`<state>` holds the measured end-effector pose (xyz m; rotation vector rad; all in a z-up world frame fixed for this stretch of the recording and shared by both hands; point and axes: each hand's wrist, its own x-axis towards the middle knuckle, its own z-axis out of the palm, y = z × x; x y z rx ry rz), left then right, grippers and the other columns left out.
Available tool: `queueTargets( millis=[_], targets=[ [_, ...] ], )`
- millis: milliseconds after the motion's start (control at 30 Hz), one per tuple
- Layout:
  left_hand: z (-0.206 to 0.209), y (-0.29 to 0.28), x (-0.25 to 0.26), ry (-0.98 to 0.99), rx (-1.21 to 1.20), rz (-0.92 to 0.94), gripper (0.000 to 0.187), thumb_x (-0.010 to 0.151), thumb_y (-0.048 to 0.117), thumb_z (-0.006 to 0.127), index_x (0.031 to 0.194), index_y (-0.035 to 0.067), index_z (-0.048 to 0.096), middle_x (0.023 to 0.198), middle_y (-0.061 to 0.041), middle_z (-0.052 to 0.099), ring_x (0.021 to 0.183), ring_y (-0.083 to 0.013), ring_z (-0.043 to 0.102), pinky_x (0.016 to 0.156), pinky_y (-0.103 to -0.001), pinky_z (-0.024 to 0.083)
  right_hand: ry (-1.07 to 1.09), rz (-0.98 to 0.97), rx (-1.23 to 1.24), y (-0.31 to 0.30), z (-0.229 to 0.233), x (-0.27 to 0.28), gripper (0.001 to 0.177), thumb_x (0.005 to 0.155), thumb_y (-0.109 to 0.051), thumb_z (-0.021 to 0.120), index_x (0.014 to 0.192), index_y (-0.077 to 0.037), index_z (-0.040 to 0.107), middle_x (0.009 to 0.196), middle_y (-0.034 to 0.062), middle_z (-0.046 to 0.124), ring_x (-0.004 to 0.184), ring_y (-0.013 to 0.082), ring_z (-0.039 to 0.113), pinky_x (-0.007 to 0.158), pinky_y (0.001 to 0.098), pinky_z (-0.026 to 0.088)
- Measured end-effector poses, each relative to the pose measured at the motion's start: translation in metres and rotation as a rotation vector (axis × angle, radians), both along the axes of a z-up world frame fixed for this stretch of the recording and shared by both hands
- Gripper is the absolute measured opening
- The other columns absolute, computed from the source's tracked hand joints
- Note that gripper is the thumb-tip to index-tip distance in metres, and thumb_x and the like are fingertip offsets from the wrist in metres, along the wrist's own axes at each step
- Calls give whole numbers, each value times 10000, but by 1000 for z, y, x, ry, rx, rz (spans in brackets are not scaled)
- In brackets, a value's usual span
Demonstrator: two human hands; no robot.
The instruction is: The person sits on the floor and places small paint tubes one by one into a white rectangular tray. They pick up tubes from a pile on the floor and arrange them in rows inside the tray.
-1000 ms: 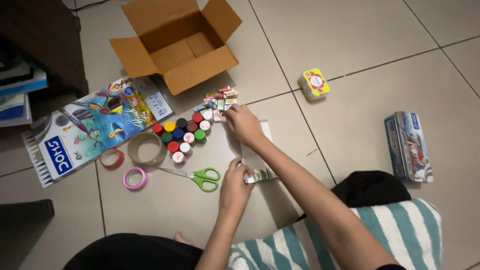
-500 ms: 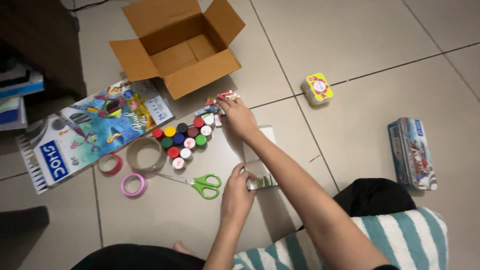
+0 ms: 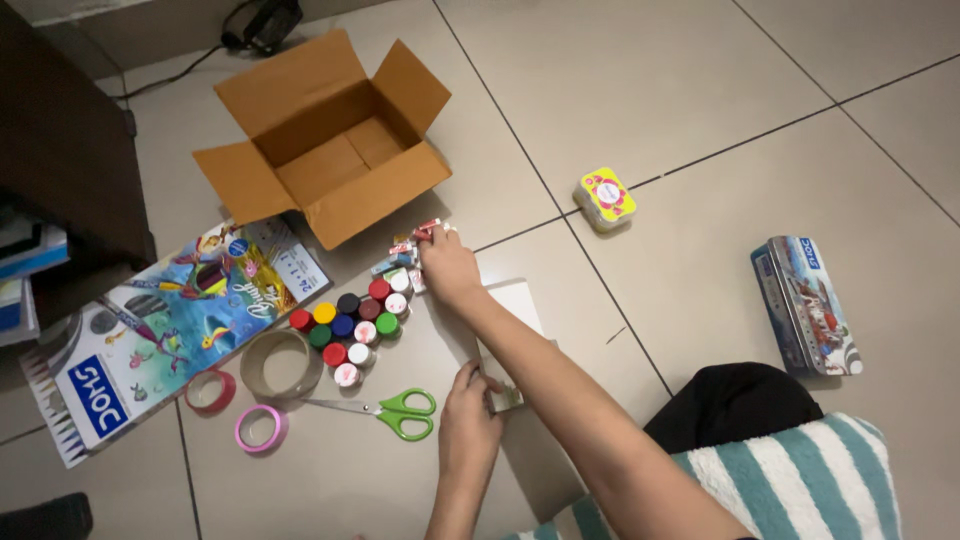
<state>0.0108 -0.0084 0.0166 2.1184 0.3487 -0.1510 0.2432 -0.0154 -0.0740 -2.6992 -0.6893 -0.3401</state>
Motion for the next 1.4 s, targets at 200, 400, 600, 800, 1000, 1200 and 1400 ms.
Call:
queueTargets(
  millis=[200,400,600,800,1000,1200,1400],
  targets=[
    [-5,0,1,-15,20,-1,256,695,-60,713,925,51,701,1448,-79,572,984,-307,710,852,-384,564,116,-33,-10,3,6,1,249,851,-63,615,1091,-4,644,1148,202,587,1090,374,596,806,471,583],
    [-17,0,1,-85,55,-23,262,690,-20,760,931,65,707,1415,-120,584,1023,-331,698,869,-393,564,127,-47,170,-5,35,-20,551,719,-33,717,1260,-53,613,1170,208,548,1090,392,566,879,472,541],
    [-18,-1,-1,-27,36,-2,254,719,45,791,956,64,703,1450,-112,573,896,-310,724,819,-380,579,119,-32,482,-30,58,-47,502,703,-126,836,1157,-24,648,1155,179,549,1068,367,601,897,438,538],
    [-17,-1,-1,-70,55,-22,320,685,45,816,975,57,681,1439,-106,579,875,-295,707,811,-386,566,372,-154,835,-77,60,-86,431,677,-17,751,1106,-17,705,1192,127,552,875,200,711,766,292,624],
    [-11,2,-1,21,62,-66,457,639,154,848,1059,88,681,1421,-48,600,903,-298,701,847,-385,573,794,-250,1135,-152,75,-155,475,735,37,770,1196,-33,679,1025,111,709,829,123,704,725,260,591],
    [9,0,-2,-425,276,-47,425,621,192,875,991,47,727,1405,-217,522,1118,-419,563,869,-491,509,838,-374,1305,-183,92,-215,344,716,47,840,982,-29,636,915,22,691,788,121,719,682,254,591],
    [16,2,-8,-324,-18,31,191,841,23,654,1028,51,686,1121,-112,672,857,-262,716,786,-384,570,704,-296,1119,-175,71,-206,296,750,-17,901,887,-9,638,827,50,681,721,88,627,646,220,530]
  ],
)
